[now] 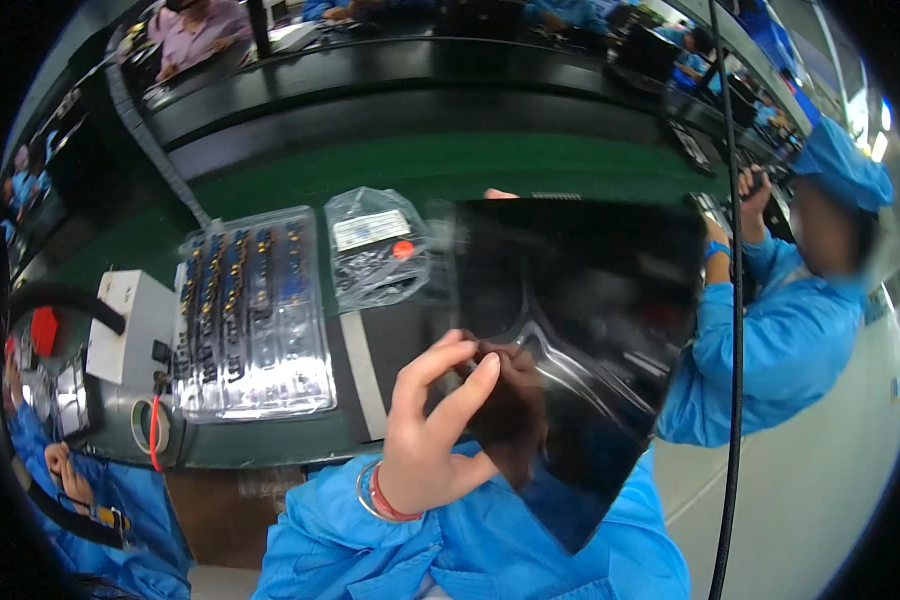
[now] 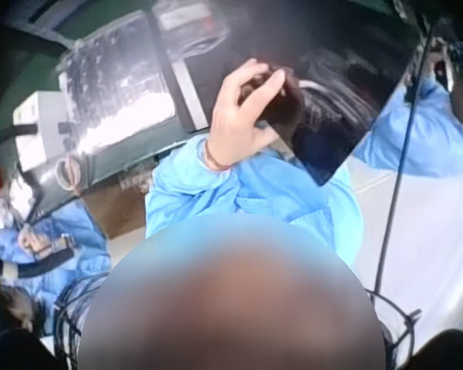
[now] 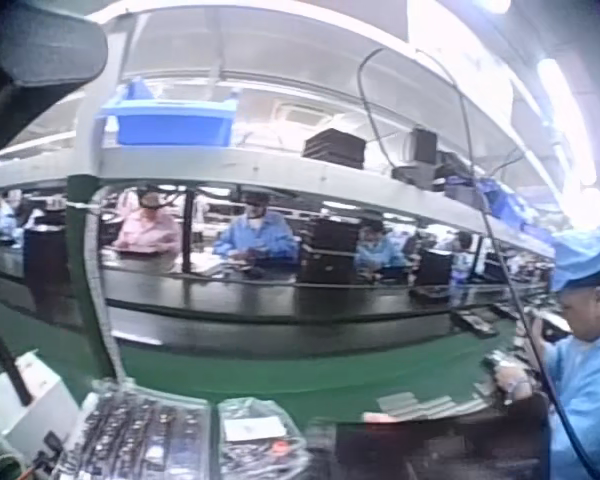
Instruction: The person assembles electronic components onto a rectangular metal chassis using tweezers. They pick small parts from a clear plastic tray and place them into specific slots on the chassis, repeating the process for multiple units.
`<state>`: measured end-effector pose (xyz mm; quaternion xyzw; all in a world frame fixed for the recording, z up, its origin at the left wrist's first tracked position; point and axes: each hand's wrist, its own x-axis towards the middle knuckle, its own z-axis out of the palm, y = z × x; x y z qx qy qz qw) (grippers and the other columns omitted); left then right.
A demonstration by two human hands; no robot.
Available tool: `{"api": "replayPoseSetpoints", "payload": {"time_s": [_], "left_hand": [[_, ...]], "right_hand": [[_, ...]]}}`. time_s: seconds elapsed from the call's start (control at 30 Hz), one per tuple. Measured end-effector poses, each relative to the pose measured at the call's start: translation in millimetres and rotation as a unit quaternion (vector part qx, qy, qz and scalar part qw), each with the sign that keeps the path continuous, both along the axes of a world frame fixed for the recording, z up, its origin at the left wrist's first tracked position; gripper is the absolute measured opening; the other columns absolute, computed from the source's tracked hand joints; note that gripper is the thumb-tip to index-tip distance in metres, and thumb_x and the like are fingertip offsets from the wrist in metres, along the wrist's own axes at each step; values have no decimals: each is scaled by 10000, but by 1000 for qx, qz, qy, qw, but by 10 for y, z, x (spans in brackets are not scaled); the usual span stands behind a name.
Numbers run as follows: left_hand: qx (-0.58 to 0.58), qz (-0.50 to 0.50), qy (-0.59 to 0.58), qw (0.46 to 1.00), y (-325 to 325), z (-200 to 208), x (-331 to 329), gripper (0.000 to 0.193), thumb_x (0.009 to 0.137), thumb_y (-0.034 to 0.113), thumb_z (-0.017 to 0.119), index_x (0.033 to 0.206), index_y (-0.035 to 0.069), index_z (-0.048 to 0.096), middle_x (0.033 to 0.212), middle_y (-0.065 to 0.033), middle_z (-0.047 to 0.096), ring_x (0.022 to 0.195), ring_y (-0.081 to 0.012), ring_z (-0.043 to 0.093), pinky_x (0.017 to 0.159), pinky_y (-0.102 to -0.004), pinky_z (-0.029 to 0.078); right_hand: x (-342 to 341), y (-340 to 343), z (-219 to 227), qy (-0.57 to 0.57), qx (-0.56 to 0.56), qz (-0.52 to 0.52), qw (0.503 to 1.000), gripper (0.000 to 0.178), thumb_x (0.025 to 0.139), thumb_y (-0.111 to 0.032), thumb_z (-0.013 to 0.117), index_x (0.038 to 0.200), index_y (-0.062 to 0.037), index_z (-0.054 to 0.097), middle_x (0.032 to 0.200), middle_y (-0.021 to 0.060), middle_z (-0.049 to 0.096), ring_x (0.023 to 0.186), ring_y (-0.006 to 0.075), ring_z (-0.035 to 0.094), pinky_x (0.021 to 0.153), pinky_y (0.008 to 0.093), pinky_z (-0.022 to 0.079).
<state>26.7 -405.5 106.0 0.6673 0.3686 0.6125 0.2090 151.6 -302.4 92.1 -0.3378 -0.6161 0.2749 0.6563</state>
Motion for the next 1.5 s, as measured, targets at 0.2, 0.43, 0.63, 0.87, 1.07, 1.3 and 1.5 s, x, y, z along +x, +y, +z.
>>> {"api": "replayPoseSetpoints", "payload": {"time_s": [0.2,0.43,0.63,0.87,1.07,1.3,1.5], "left_hand": [[21,221,259,940,-192,-119,-40,589,493,85,706,1059,230,641,1153,-64,513,1064,-312,462,855,-399,396],[54,235,273,931,-205,-187,-57,588,499,80,706,1070,201,639,1169,-91,499,1041,-316,453,843,-398,407],[-35,9,5,999,-61,-295,25,503,650,-32,610,1146,10,539,1175,-175,519,1042,-338,538,830,-368,488],[-344,-119,-343,866,-360,-910,342,193,884,71,530,1031,-53,547,956,-91,601,848,-155,592,744,-281,496],[-366,-125,-522,760,-373,-1066,314,277,905,90,500,1150,-41,485,1082,-105,547,965,-178,550,853,-346,496],[-524,-205,-486,669,-457,-1036,-71,351,941,141,428,1248,-30,429,1154,-130,552,1093,-186,510,970,-315,394],[-356,-129,90,921,-805,-785,-738,322,808,55,572,1123,-7,547,1037,-142,607,935,-242,584,802,-316,462]], "right_hand": [[-400,-22,-242,129,-50,55,989,327,830,22,498,1148,-16,569,1178,125,519,963,170,546,794,242,441],[-395,2,-167,89,-25,43,995,343,818,28,495,1147,-30,575,1199,135,519,965,194,565,803,254,446],[-134,81,212,-230,97,3,968,358,807,34,492,1146,-41,581,1218,143,520,966,215,582,811,264,451],[-75,158,10,-513,-90,153,840,498,683,67,521,1154,-87,574,1138,125,555,852,235,615,754,310,498],[-180,236,-268,-576,-99,161,795,423,702,-18,559,1115,-100,592,1148,100,556,903,298,596,785,356,493],[-277,200,-407,-576,-96,148,798,406,706,-20,569,1106,-84,591,1134,97,556,864,258,615,758,345,500],[-209,78,-498,-574,-12,111,811,436,704,-23,578,1134,-95,569,1187,116,519,773,252,629,696,350,512]]}}
